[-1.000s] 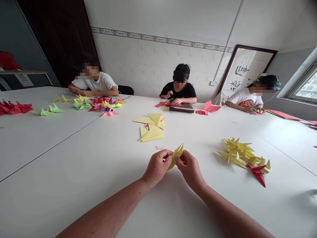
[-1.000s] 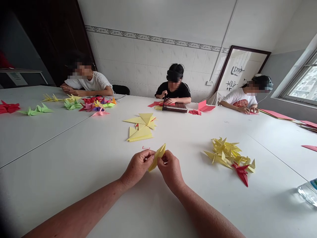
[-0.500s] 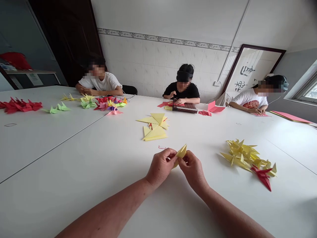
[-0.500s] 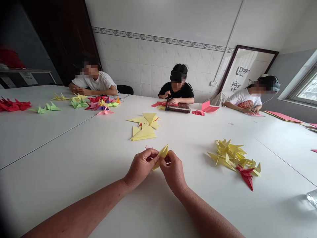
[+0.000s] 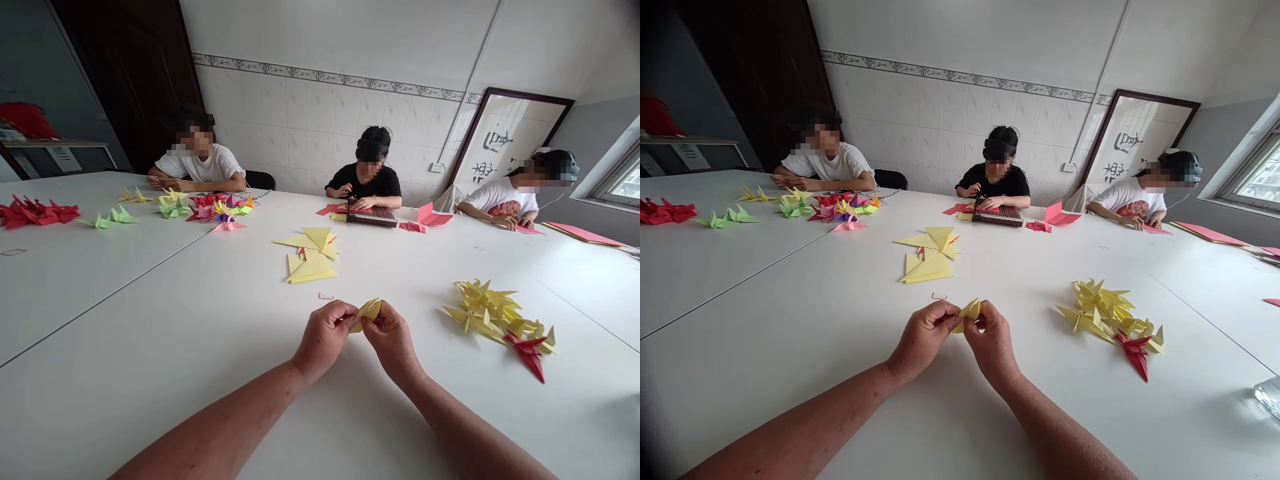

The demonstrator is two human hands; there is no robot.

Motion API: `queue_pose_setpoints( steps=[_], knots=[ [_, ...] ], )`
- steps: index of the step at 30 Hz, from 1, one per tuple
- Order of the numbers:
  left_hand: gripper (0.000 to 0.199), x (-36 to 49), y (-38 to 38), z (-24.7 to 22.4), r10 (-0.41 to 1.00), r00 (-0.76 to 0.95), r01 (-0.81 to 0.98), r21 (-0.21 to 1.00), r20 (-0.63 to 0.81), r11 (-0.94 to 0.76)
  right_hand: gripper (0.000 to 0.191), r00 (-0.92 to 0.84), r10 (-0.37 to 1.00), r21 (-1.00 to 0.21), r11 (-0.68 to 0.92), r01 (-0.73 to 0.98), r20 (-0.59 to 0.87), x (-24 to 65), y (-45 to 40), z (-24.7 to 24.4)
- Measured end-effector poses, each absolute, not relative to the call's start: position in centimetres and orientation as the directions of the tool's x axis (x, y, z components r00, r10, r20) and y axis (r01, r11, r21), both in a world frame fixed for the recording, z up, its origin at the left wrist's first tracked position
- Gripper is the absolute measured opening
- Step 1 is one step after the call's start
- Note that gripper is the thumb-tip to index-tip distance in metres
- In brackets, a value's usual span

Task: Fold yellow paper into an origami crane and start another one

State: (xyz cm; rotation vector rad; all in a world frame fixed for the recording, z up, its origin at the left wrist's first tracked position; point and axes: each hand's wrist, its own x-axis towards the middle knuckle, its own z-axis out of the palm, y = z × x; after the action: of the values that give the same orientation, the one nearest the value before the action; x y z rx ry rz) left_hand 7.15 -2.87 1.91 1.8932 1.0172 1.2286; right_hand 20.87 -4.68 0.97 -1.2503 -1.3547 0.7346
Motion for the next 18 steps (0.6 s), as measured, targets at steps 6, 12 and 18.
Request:
queue_pose_setpoints(
  steps=[6,12,18],
  knots=[
    [0.014,7.12,-2.61,1.84,0.840,0.263,0.283,0.795,0.474,-0.537,0.012,0.128,0.951,-0.946,0.251,0.207,0.281,21.01,-4.52,1.03],
    [0.011,7.15,-2.61,1.68,0.787,0.258,0.279,0.736,0.561,-0.616,0.009,0.132,0.954,-0.952,0.243,0.187,0.269,20.97,-4.54,1.07],
    [0.012,7.18,-2.89,1.87,0.858,0.243,0.235,0.831,0.453,-0.504,0.005,0.125,0.956,-0.959,0.249,0.137,0.267,21.15,-4.51,0.58]
  ],
)
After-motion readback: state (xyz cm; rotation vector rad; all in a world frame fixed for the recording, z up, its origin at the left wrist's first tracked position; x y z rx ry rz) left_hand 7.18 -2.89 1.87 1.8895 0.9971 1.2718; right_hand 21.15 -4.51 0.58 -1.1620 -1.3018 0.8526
